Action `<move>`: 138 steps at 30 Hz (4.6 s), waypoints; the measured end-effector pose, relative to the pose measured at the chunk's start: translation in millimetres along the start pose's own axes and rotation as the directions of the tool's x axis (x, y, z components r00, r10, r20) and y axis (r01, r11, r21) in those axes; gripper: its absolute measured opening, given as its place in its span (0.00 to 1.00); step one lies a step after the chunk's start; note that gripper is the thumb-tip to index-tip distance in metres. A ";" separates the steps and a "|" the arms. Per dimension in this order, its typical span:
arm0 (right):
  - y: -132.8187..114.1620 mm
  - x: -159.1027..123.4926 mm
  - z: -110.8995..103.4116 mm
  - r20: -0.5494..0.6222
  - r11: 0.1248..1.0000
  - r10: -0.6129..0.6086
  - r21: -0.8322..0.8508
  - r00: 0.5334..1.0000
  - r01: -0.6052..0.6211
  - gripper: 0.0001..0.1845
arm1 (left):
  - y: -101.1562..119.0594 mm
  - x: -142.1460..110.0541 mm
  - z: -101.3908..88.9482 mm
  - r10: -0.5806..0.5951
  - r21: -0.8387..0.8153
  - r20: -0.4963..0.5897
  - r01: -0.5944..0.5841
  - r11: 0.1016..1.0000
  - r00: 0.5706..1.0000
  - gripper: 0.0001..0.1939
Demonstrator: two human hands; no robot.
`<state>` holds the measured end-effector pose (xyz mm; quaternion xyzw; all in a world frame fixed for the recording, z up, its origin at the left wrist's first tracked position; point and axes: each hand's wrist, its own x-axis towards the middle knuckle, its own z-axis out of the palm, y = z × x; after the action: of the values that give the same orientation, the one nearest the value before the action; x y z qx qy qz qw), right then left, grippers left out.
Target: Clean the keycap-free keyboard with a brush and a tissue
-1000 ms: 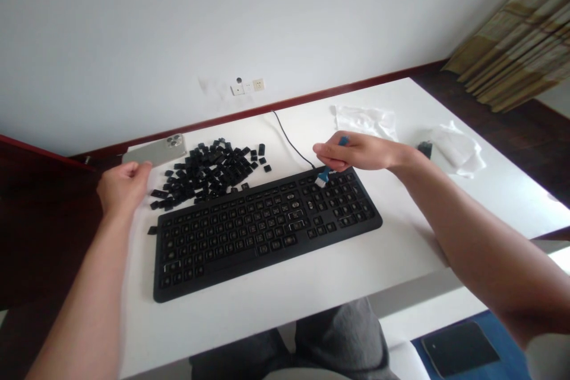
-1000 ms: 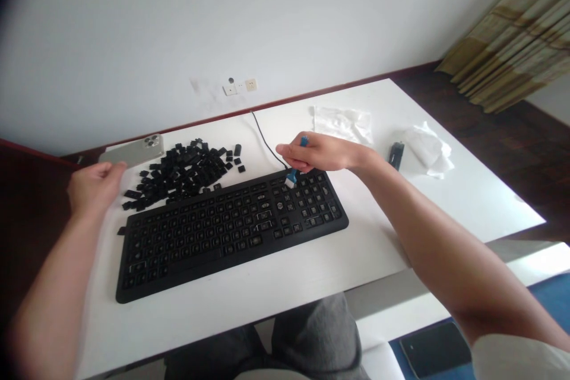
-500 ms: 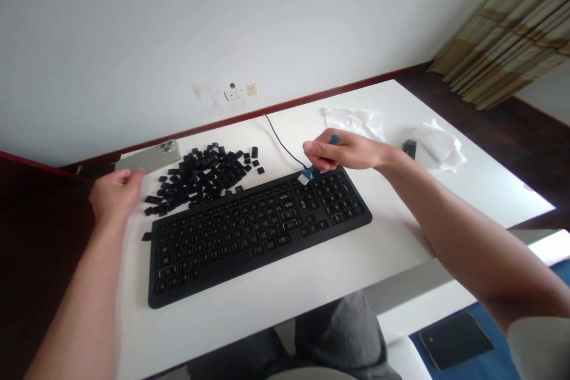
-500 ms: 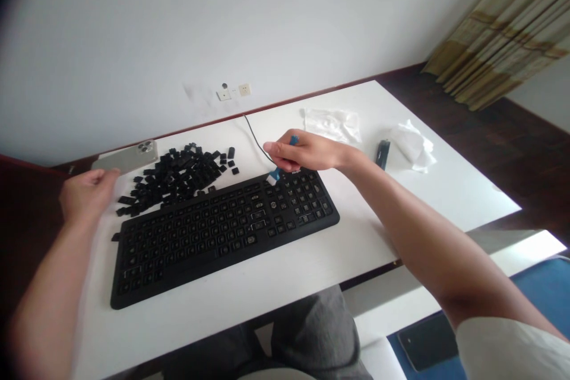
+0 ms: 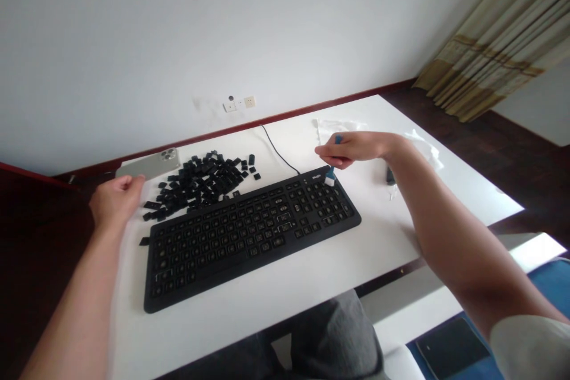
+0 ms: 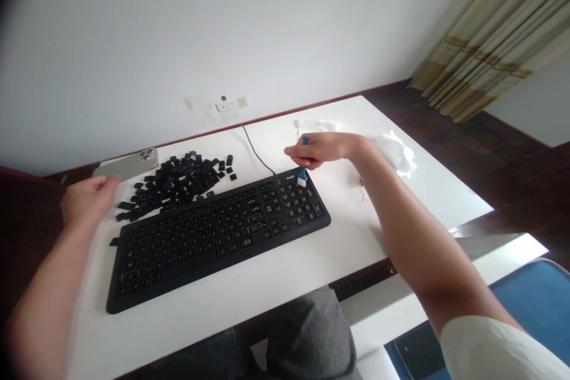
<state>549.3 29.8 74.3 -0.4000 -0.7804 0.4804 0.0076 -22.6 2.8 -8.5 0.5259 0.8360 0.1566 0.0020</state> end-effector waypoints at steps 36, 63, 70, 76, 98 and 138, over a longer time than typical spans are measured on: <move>35.6 -61.7 144.5 -0.911 0.970 -0.156 -0.213 0.381 -0.113 0.25 | 2.2 3.5 8.8 -0.084 0.002 -0.055 0.084 0.996 0.995 0.14; 8.5 -49.0 118.4 -0.700 0.958 0.060 -0.160 0.711 -0.239 0.31 | -4.6 -268.9 -32.0 0.059 -0.177 -0.102 -0.076 0.981 0.993 0.28; 10.8 -23.6 106.8 -0.713 0.962 0.198 0.010 0.672 -0.273 0.37 | 4.4 -266.7 -23.0 -0.028 -0.320 -0.081 0.001 0.947 0.996 0.33; -20.4 -31.8 102.4 -0.556 0.903 0.319 0.425 0.768 -0.068 0.31 | 12.1 -278.0 -25.8 -0.139 -0.504 -0.157 0.042 0.862 0.978 0.29; -44.1 88.3 31.3 -0.970 0.875 -0.112 -0.200 0.216 -0.441 0.26 | 174.2 -192.7 13.1 0.781 -0.559 -0.311 -0.769 0.311 0.542 0.11; -5.8 93.9 20.9 -0.636 0.686 -0.604 -0.721 0.480 -0.092 0.14 | 156.1 -159.5 6.3 0.622 -0.661 -0.136 -0.538 0.523 0.771 0.11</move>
<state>473.7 72.3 32.4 -0.4191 -0.8447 -0.1003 0.3174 186.9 -73.9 1.0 0.7449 0.4965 0.4047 0.1866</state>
